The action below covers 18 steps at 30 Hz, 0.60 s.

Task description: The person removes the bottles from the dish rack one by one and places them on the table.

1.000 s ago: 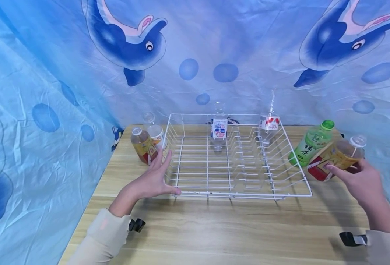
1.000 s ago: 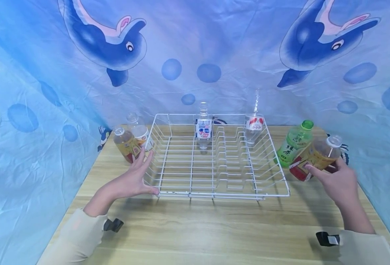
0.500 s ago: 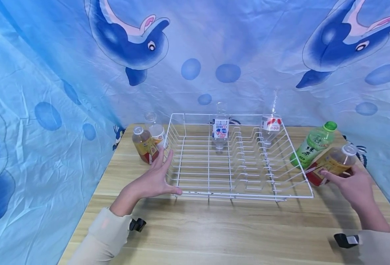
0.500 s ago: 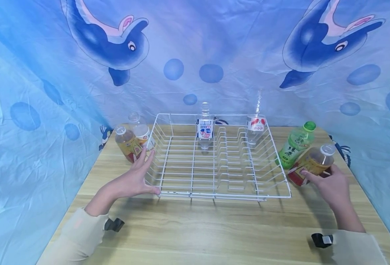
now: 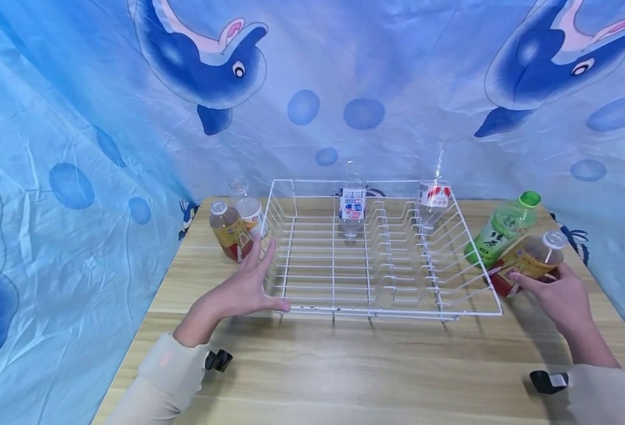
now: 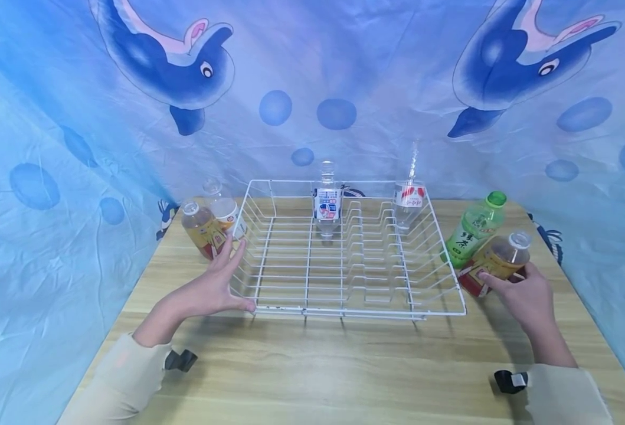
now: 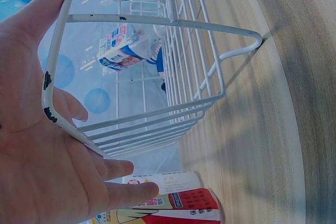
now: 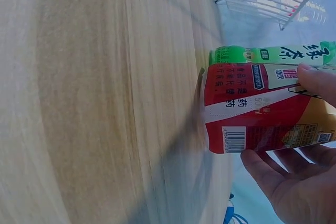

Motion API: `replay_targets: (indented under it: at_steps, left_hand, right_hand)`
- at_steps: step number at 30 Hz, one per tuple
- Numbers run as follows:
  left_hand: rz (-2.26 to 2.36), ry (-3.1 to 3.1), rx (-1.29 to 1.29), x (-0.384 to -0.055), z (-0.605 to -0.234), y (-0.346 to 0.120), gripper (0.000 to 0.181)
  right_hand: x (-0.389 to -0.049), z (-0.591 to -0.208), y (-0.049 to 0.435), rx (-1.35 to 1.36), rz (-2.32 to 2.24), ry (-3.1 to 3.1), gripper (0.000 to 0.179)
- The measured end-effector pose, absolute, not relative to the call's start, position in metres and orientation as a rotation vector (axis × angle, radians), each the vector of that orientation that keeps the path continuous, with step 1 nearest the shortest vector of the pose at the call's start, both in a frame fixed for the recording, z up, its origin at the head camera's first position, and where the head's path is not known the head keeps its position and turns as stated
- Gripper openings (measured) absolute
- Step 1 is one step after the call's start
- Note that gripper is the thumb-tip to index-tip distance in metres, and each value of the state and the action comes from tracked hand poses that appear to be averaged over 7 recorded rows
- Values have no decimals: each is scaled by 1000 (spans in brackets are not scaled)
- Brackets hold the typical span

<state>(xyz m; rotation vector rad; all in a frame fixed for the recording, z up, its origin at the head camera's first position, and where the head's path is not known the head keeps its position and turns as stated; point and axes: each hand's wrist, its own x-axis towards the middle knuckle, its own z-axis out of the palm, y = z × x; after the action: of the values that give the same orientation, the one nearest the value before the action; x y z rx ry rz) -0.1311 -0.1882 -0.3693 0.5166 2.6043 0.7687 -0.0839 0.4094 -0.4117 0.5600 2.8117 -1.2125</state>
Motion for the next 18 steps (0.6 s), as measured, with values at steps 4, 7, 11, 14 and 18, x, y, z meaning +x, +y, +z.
replay_targets:
  at_steps: [4,7,11,14,18]
  left_hand:
    - [777,2606,511,-132,-370,-188,138]
    - [778,2607,516,-132,-370,-189,138]
    - [774,2606,521,-133,-369,-188,138]
    - [766,2606,522,-133,-368,-188,138]
    - [757,2605,524,-133,-368,-187,139]
  right_hand:
    - [-86,-411,408,561,-1206,2821,95]
    - [-87,-411,407,569,-1216,2818,94]
    - [-87,-411,407,578,-1237,2803,93]
    - [-86,-411,407,572,-1245,2800,92]
    - [-86,-412,406,569,-1241,2807,91]
